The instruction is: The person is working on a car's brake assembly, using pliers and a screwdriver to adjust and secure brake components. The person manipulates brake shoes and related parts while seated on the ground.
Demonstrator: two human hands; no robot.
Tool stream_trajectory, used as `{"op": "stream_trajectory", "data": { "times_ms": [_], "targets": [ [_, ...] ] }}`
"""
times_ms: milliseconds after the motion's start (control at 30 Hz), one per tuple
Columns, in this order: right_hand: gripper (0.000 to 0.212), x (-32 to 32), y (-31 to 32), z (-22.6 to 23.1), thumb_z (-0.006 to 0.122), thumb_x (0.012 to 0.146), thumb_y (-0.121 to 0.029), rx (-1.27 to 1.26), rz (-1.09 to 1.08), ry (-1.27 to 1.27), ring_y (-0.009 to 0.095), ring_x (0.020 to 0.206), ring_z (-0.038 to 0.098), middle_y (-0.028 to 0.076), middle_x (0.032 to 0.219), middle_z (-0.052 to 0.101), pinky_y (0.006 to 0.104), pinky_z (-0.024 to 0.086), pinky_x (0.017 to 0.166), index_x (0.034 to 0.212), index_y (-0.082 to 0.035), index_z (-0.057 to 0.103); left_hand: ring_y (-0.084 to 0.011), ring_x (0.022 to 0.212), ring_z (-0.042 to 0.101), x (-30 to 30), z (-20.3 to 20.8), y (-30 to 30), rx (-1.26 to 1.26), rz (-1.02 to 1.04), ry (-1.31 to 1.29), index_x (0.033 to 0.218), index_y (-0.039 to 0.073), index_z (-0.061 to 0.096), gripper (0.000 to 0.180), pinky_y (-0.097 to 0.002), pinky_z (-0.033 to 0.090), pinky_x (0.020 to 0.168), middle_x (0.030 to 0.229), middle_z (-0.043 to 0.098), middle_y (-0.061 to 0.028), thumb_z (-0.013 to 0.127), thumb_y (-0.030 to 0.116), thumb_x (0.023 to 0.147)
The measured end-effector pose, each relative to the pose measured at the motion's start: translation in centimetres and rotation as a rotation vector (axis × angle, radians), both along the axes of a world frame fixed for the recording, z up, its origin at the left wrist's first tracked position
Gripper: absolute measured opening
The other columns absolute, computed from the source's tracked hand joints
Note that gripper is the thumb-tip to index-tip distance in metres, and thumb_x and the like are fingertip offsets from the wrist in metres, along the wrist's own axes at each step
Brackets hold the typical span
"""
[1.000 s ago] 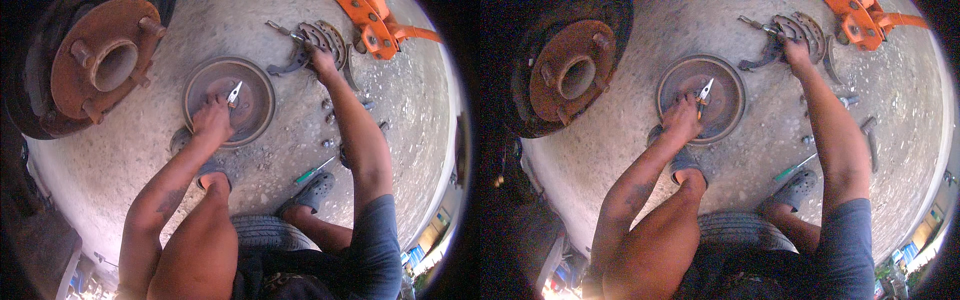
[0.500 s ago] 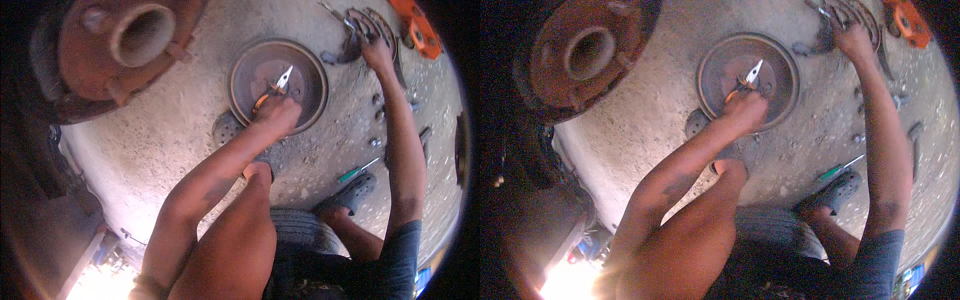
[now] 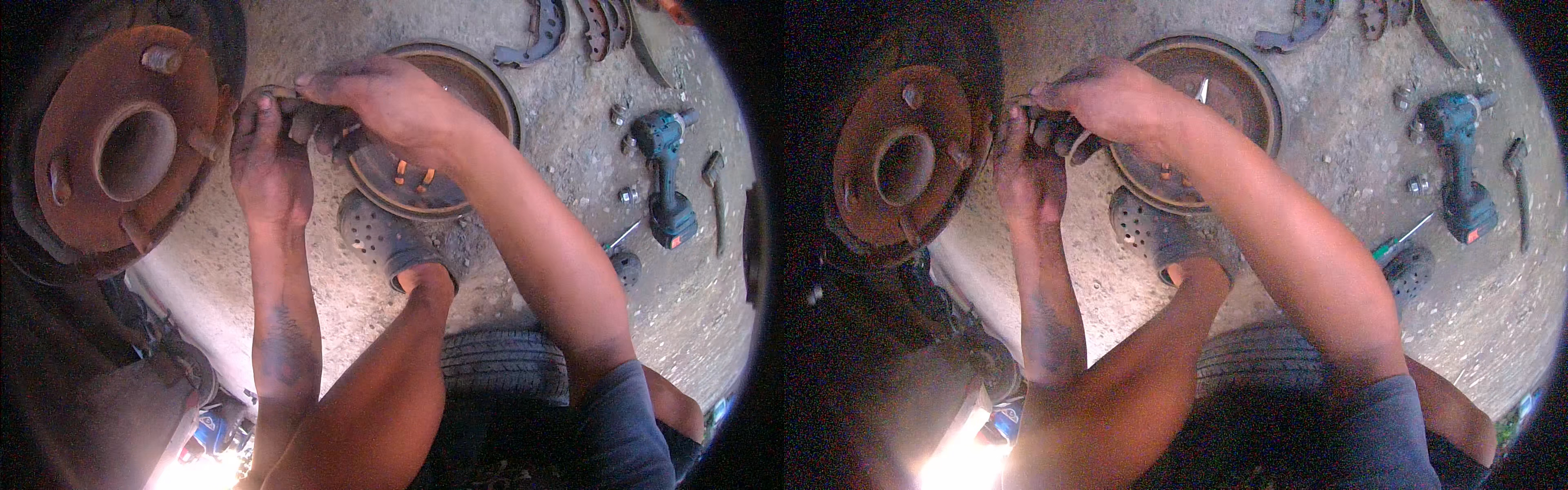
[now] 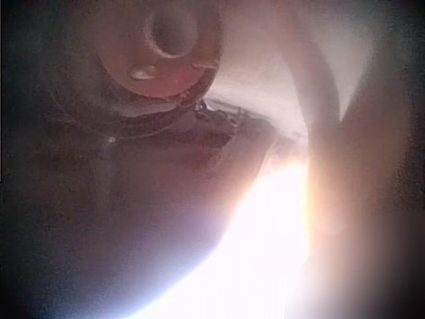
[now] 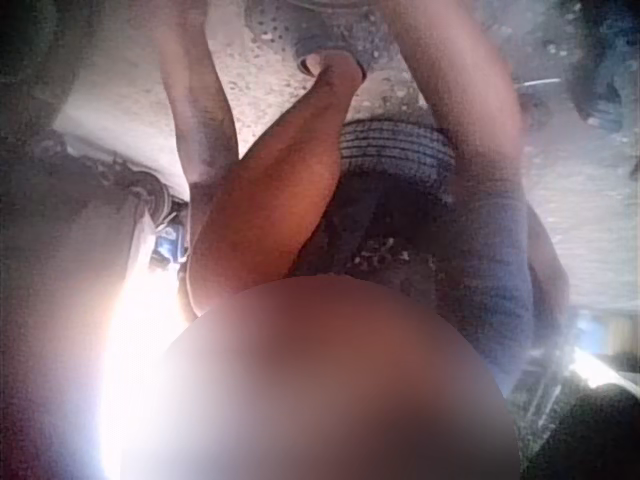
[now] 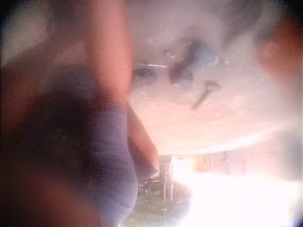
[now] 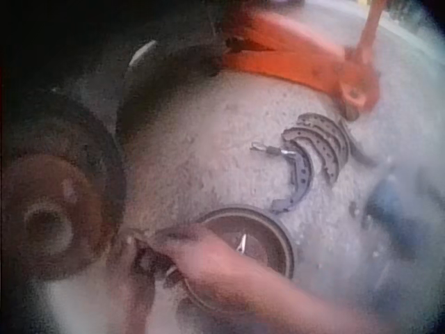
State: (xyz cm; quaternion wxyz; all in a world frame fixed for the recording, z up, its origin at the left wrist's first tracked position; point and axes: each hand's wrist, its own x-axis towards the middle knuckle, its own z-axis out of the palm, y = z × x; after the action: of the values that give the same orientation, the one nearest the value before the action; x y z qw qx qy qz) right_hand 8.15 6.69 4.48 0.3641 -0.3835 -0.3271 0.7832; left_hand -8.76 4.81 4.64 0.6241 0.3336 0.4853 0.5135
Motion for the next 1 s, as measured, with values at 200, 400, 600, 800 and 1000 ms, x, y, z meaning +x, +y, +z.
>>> {"op": "stream_trajectory", "data": {
  "times_ms": [200,400,600,800,1000],
  "targets": [
    [0.026,-2.4,2.9,0.0,0.069,0.085,-0.022,0.154,-0.055,-0.264,0.014,0.067,0.063,0.008,0.073,0.068,0.0299,0.05,0.063,0.088,0.004,0.071,-0.0185,0.104,0.056,0.2,0.3,0.8,0.022,0.15,-0.075,0.121,0.007,0.055,0.026,-0.0388,0.044,0.092,0.11,0.062,-0.006,0.054,0.021,0.099],
    [0.026,-3.1,3.0,0.6,0.068,0.08,-0.023,0.373,-0.093,-0.401,0.018,0.067,0.066,0.013,0.071,0.068,0.0337,0.053,0.063,0.084,0.002,0.073,-0.022,0.114,0.056,-0.1,1.9,-0.6,0.071,0.204,0.031,0.131,0.007,0.051,0.036,-0.0382,0.042,0.094,0.123,0.061,-0.0087,0.056,0.02,0.098],
    [0.035,-3.6,3.6,1.3,0.06,0.076,-0.027,0.58,-0.049,-0.585,0.038,0.093,0.067,0.026,0.097,0.068,0.044,0.054,0.085,0.094,0.001,0.071,-0.0237,0.109,0.057,-0.9,3.3,-1.4,0.034,0.293,0.458,0.131,0.007,0.052,0.037,-0.0391,0.042,0.089,0.128,0.059,-0.0098,0.051,0.024,0.098],
    [0.027,-2.4,2.3,0.8,0.06,0.08,-0.02,0.398,-0.123,-0.403,0.035,0.082,0.069,0.024,0.081,0.068,0.0403,0.056,0.075,0.089,0.002,0.072,-0.0234,0.102,0.057,-0.9,3.9,-1.4,-0.052,0.273,0.515,0.135,0.006,0.049,0.04,-0.038,0.043,0.084,0.124,0.059,-0.0132,0.045,0.026,0.101],
    [0.025,-4.5,1.8,-0.5,0.058,0.08,-0.019,0.388,-0.169,-0.149,0.038,0.084,0.068,0.024,0.085,0.068,0.0434,0.055,0.078,0.092,-0.004,0.072,-0.0275,0.128,0.047,-1.1,4.3,-1.5,-0.092,0.226,0.39,0.138,0.001,0.045,0.044,-0.0441,0.036,0.107,0.135,0.052,-0.0177,0.041,0.026,0.102]
  ]
}}
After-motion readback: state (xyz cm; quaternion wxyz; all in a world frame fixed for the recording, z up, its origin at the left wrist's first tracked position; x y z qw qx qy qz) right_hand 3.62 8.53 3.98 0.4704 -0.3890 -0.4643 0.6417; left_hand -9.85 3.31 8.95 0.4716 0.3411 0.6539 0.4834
